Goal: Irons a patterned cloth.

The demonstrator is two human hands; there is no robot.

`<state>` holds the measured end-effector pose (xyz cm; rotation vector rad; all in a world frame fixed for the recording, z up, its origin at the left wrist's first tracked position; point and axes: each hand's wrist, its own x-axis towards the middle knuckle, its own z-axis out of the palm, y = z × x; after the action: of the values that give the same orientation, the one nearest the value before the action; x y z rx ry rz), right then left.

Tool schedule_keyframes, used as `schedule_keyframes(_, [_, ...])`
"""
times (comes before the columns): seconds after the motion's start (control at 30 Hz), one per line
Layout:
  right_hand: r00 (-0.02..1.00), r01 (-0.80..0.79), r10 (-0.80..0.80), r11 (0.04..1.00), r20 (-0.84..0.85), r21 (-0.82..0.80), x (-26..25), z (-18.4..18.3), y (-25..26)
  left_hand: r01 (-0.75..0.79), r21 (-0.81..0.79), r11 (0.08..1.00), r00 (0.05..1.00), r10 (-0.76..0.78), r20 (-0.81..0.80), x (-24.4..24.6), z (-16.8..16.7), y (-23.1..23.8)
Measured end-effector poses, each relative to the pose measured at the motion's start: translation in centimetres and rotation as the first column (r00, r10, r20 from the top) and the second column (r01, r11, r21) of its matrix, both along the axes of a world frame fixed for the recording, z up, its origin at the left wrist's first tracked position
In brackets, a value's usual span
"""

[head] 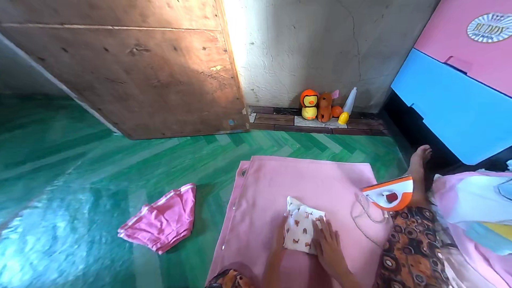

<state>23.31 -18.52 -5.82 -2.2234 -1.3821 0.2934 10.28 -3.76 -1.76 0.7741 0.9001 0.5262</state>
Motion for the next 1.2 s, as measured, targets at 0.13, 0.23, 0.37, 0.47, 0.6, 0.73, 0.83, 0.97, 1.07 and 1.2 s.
schedule_keyframes(0.13, [1.0, -0.004, 0.004, 1.0, -0.027, -0.001, 0.3, 0.3, 0.0, 0.178, 0.299, 0.938, 0.965, -0.108, -0.237, 0.4, 0.8, 0.7])
schedule_keyframes(0.23, [0.999, 0.003, -0.004, 1.0, -0.038, -0.013, 0.4, 0.1, 0.0, 0.237, 0.464, 0.854, 0.965, -0.15, -0.217, 0.3, 1.1, 0.8])
schedule_keyframes(0.37, [1.0, 0.012, -0.011, 1.0, -0.026, 0.013, 0.3, 0.0, -0.1, 0.16, 0.446, 0.88, 0.958, -0.03, -0.285, -0.2, -0.1, 1.0])
schedule_keyframes(0.47, [0.999, 0.014, -0.015, 1.0, -0.041, -0.025, 0.3, 0.3, 0.0, 0.248, 0.508, 0.825, 0.926, -0.049, -0.373, 0.0, 0.0, 1.4])
schedule_keyframes(0.6, [0.996, 0.053, -0.059, 0.996, -0.072, -0.076, 0.0, 1.8, 0.8, 0.486, 0.563, 0.668, 0.817, -0.119, -0.564, 0.9, 1.2, 1.6])
schedule_keyframes(0.73, [0.987, 0.08, -0.099, 0.985, 0.124, 0.152, -0.7, 1.8, 2.6, 0.488, 0.566, 0.664, 0.803, -0.088, -0.589, 1.1, 0.4, 0.9])
schedule_keyframes(0.83, [0.989, 0.059, -0.054, 0.998, 0.135, -0.03, -0.6, 0.4, 3.1, 0.439, 0.612, 0.658, 0.828, -0.033, -0.559, 0.9, -0.5, 0.5])
schedule_keyframes(0.97, [0.996, 0.045, -0.03, 0.985, 0.087, -0.167, -0.1, 0.0, 3.5, 0.349, 0.743, 0.571, 0.82, 0.197, -0.537, 0.8, -0.4, 0.9])
schedule_keyframes(1.07, [0.999, 0.039, -0.037, 0.989, 0.013, -0.142, 0.3, 0.7, 3.3, 0.357, 0.861, 0.363, 0.826, 0.307, -0.472, 1.7, 0.5, 0.2])
schedule_keyframes(1.2, [0.996, 0.066, -0.064, 0.997, 0.064, -0.031, 0.2, 0.4, 2.9, 0.704, 0.708, 0.053, 0.708, 0.025, -0.706, 2.9, -0.7, -1.4])
